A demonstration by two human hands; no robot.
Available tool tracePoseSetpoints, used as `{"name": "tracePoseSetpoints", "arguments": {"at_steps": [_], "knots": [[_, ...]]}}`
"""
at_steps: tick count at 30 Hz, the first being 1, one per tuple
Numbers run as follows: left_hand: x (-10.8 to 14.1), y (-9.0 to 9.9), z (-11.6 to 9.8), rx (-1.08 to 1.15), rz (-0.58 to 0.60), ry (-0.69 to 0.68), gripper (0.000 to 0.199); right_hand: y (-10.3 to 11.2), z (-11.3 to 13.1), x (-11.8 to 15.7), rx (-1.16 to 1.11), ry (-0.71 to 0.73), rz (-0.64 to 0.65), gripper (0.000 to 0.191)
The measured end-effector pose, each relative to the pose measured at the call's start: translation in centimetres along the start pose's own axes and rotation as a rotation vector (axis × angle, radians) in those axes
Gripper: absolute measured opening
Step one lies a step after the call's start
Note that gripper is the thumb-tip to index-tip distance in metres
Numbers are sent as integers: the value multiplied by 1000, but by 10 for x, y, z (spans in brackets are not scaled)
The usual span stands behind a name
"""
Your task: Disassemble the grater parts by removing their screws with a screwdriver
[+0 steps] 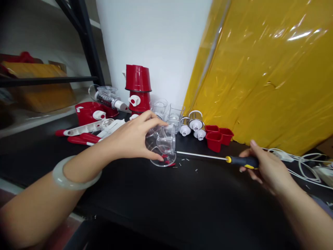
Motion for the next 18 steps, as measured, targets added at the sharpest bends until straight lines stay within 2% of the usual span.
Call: {"name": "tracePoseSetpoints", "arguments": {"at_steps": [2,7,9,11,13,15,18], "knots": [[1,-1,-2,-51,-18,5,81,1,5,6,98,8,-65,58],[-1,-9,-4,-168,-18,-33,71,9,18,18,365,412,-260,49],[-2,-10,-1,-155,-34,-15,70,12,13,20,336,483,-309,37],[-3,-10,1,-125,-42,11,70,14,5,20,188,519,-328,30],[-3,-10,2,-99,-43,24,70,14,-2,16,-40,472,-271,29],[-4,-10,3,-79,-50,27,69,10,-10,9,-241,349,-164,36],[-3,-8,2,-66,-69,31,70,3,-18,2,-322,178,-21,51]]}}
Point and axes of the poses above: each hand's wrist, its own x-axis away from the middle knuckle, its own y-axis out of the back of the hand, z = x × y, the point moved 4 cm from there along -x, towards the middle knuckle, and after that the axes turned 1 degree about x, right-handed, at the moved point
